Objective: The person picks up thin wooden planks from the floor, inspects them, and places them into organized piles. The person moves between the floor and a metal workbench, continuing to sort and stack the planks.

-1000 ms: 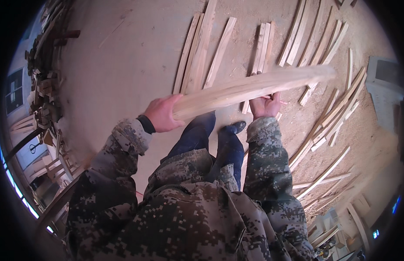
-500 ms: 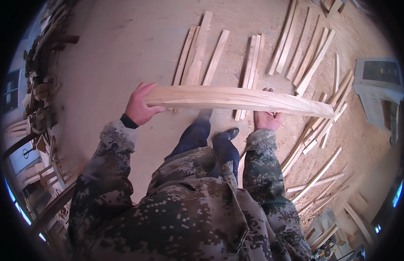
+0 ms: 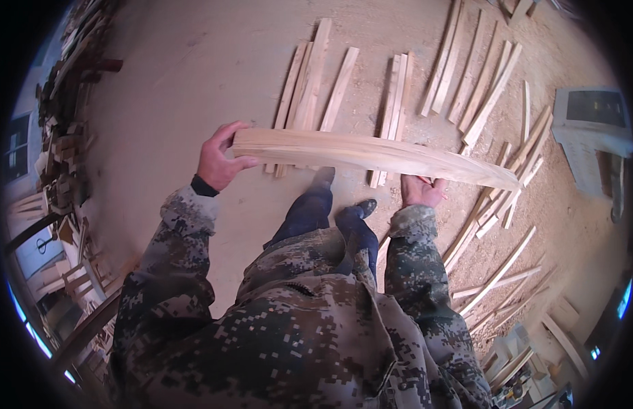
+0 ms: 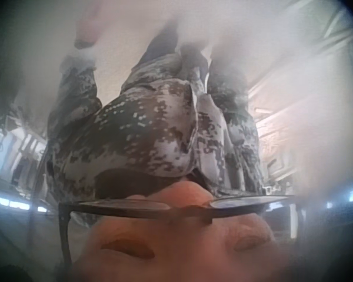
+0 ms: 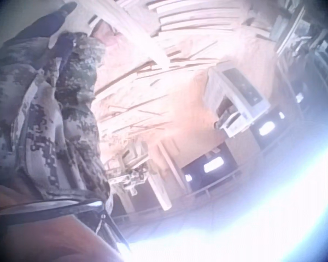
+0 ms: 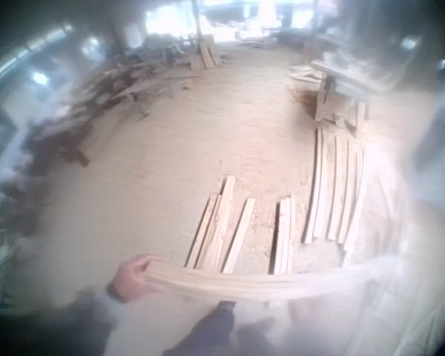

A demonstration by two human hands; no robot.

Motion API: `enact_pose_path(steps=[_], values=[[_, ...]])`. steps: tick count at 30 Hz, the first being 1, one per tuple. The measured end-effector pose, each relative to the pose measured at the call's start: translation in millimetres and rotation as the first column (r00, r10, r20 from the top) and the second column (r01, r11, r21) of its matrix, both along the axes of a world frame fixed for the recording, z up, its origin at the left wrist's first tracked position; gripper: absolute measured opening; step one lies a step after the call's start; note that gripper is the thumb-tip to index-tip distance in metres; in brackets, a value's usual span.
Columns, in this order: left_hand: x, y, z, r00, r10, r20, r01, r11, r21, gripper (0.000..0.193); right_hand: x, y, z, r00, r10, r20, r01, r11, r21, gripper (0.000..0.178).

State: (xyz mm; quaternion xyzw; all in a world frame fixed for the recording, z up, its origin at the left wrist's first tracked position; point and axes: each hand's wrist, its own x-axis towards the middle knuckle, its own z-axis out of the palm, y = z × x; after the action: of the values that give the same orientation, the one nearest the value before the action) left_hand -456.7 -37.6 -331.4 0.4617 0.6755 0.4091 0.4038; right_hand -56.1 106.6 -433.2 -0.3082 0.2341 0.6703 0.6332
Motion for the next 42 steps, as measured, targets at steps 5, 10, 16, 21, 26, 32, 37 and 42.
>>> enact_pose_path(steps=[5,10,16,21,26,32,37,42], values=[[-16.8,-4.5,-15.5,0.968,0.123,0.216,-0.123,0.992,-0.017,0.083,-0.9,-6.7,-5.6,0.992,0.121,-0.024,-0.121,0.993,0.014,0.053],[-28.2,-10.3,-24.2,0.946,0.193,0.260,-0.189,0.981,-0.041,0.081,-8.5,-14.6,-13.8,0.986,0.165,0.017,-0.165,0.986,0.017,0.054],[-41.9,-30.4,-14.1,0.956,-0.001,0.292,0.075,0.968,-0.240,0.068,-3.6,-22.6,-29.2,0.965,0.233,0.118,-0.223,0.971,-0.089,0.044],[-2.5,-84.1,-4.3,0.849,-0.134,0.511,0.392,0.809,-0.438,0.071,3.3,-37.2,-42.4,0.943,0.264,0.204,-0.266,0.964,-0.019,0.041],[78.9,-155.7,-18.5,0.738,-0.029,0.674,0.380,0.844,-0.379,0.078,-30.3,-99.5,-51.4,0.848,0.528,0.044,-0.520,0.815,0.255,0.052],[177.3,-183.4,-57.9,0.406,0.398,0.823,0.191,0.843,-0.502,0.074,-96.2,-214.3,-85.7,0.733,0.680,0.020,-0.610,0.669,-0.425,0.054],[193.8,-203.5,-95.5,0.252,0.537,0.805,0.093,0.815,-0.572,0.069,-105.9,-243.3,-141.7,0.595,0.801,0.072,-0.672,0.544,-0.503,0.055],[158.7,-223.8,-145.7,0.575,0.527,0.625,0.149,0.684,-0.714,0.061,-119.4,-255.1,-234.9,0.514,0.759,0.400,-0.554,0.650,-0.521,0.040]])
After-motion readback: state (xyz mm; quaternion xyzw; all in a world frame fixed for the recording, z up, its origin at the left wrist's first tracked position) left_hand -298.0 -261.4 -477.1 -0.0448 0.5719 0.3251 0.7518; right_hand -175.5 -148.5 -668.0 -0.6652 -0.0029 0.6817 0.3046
